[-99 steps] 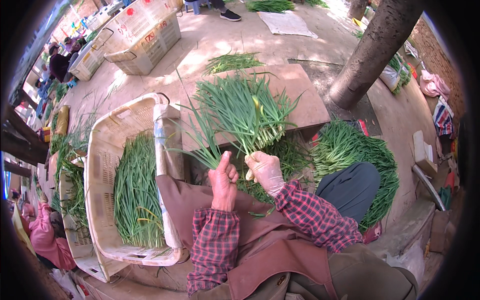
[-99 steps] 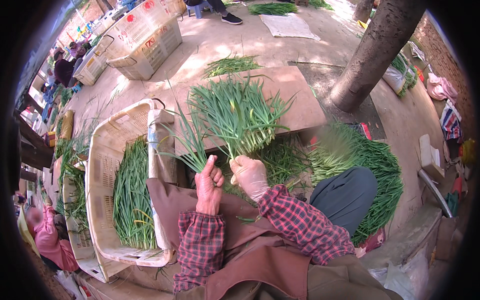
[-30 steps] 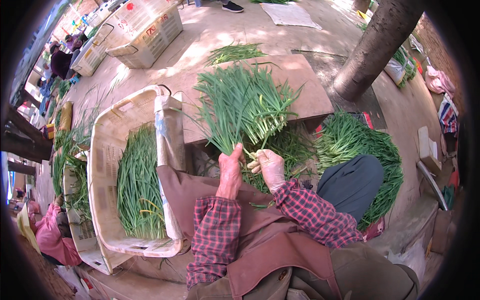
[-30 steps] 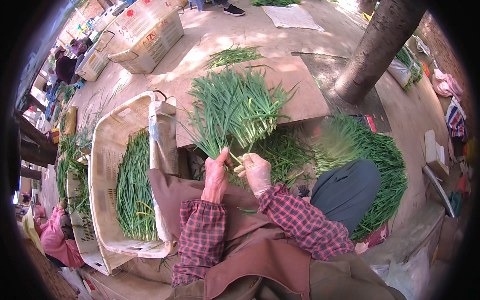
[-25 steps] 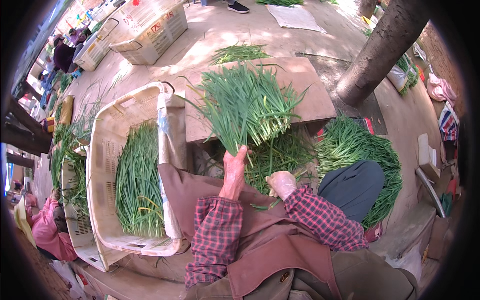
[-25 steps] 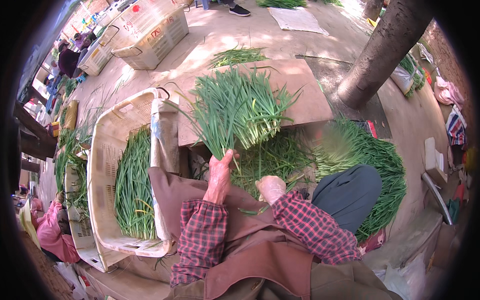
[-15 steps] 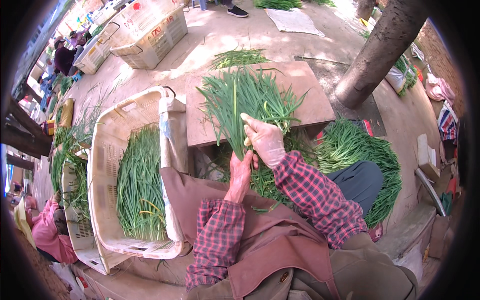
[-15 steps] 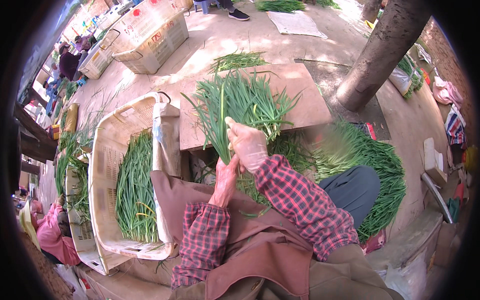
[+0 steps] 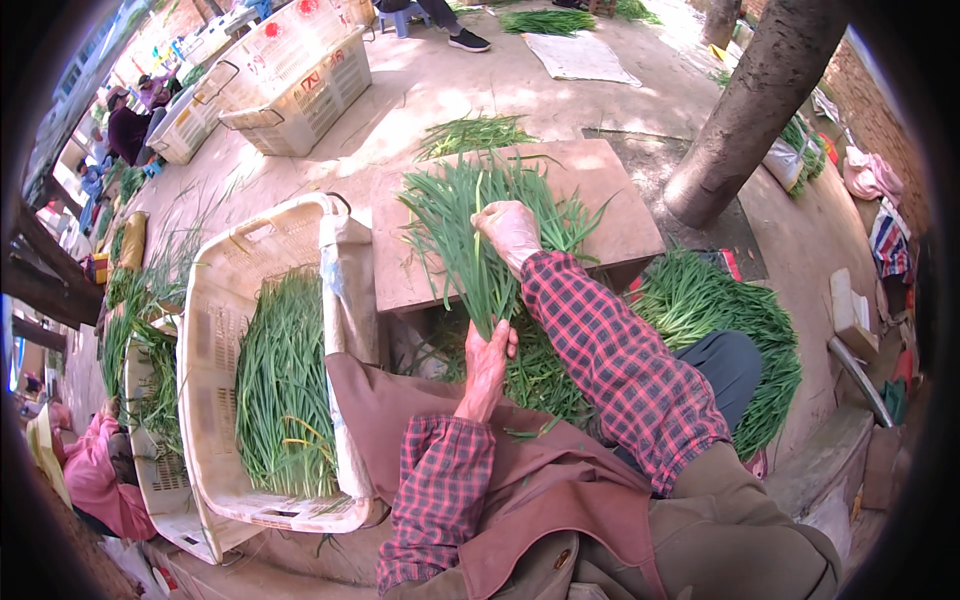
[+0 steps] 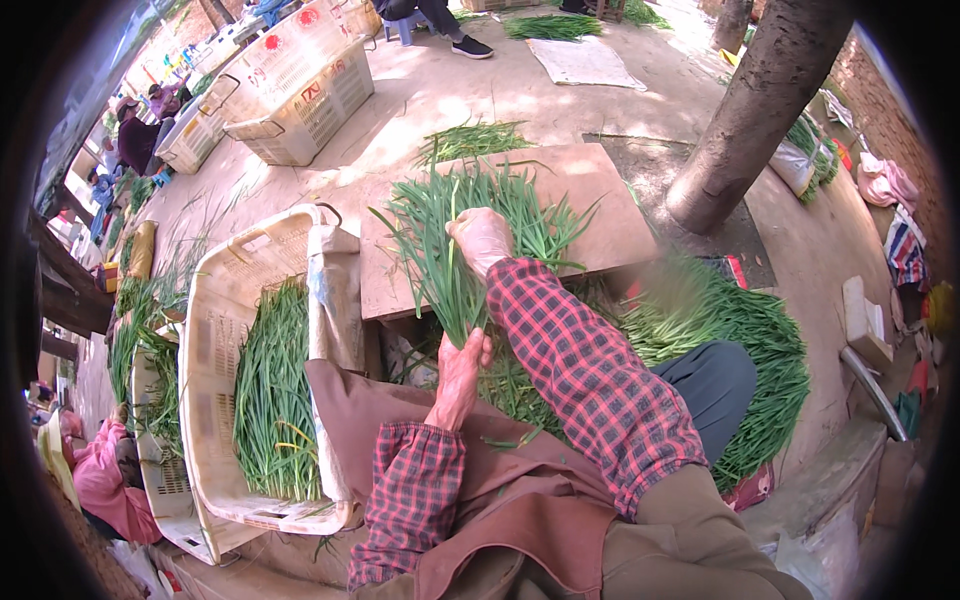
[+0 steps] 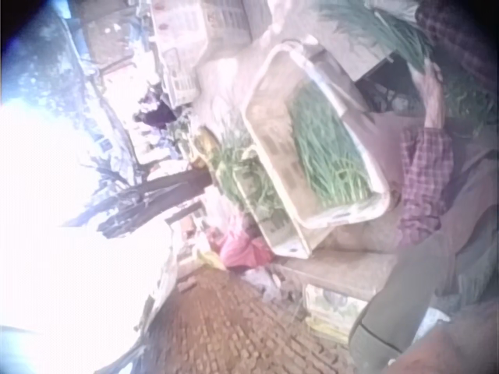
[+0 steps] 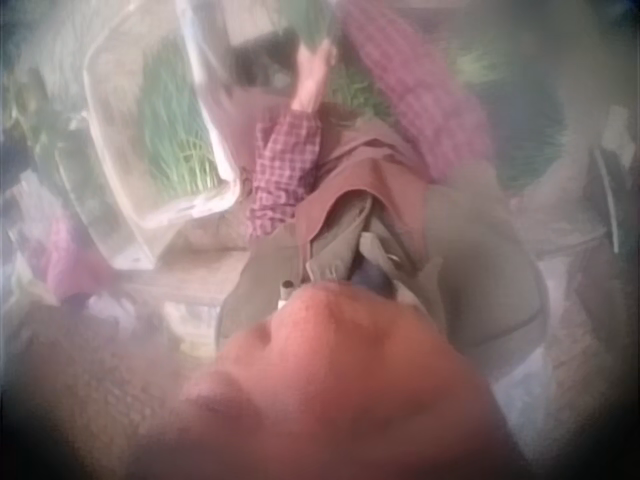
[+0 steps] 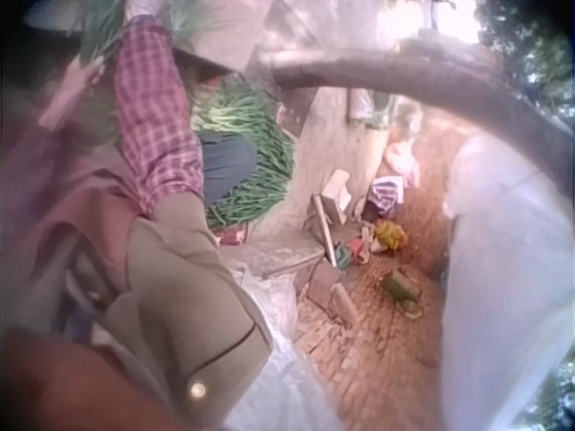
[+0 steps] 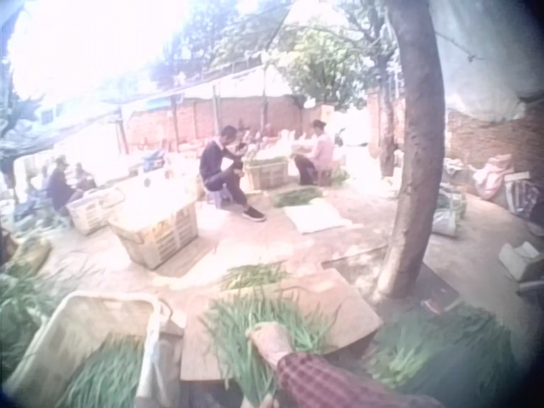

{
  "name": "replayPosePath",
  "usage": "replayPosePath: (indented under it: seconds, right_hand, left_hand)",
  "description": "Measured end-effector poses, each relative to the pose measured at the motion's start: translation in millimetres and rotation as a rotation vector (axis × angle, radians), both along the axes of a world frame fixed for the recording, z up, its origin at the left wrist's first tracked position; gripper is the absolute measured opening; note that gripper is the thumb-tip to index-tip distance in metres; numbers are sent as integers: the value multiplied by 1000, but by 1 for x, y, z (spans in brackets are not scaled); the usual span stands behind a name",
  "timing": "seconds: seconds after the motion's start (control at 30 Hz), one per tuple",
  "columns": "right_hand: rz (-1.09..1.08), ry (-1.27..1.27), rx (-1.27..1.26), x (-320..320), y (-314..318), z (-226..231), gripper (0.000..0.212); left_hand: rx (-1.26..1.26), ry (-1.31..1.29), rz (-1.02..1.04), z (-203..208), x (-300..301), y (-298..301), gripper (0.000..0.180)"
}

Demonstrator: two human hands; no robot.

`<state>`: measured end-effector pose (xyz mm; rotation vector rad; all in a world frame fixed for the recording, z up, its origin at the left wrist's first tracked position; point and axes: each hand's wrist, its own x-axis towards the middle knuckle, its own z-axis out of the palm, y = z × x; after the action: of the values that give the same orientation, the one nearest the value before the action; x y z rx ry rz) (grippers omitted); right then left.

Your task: The person picks green chive stalks from a plastic crate and arranges them into bundles on a wooden surface by hand.

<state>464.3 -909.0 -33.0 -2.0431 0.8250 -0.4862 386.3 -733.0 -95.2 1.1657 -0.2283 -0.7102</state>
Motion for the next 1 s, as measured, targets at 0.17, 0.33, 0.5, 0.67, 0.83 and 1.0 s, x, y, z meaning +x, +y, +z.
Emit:
replayPosePath:
  seconds: [0.17, 0.33, 0.5, 0.67, 0.83, 1.0]
  right_hand:
    - [9, -358, 345, -16, -1, 7, 15]
    - [-16, -438, 554, -62, -4, 27, 19]
    - [-49, -557, 690, -120, -5, 37, 30]
    - [57, -536, 645, -180, 23, 61, 34]
    - [17, -575, 589, -217, 61, 97, 34]
    - [-122, -783, 350, -260, 61, 142, 32]
  left_hand:
    - [-72, 229, -19, 3, 2, 1, 7]
    - [-174, 421, -71, 4, 6, 5, 10]
    - [-288, 486, -107, 4, 7, 5, 23]
    - [-271, 689, -65, 1, 15, 5, 34]
    - [-251, 665, -53, -11, 17, 3, 16]
    - [-209, 567, -19, -4, 17, 6, 20]
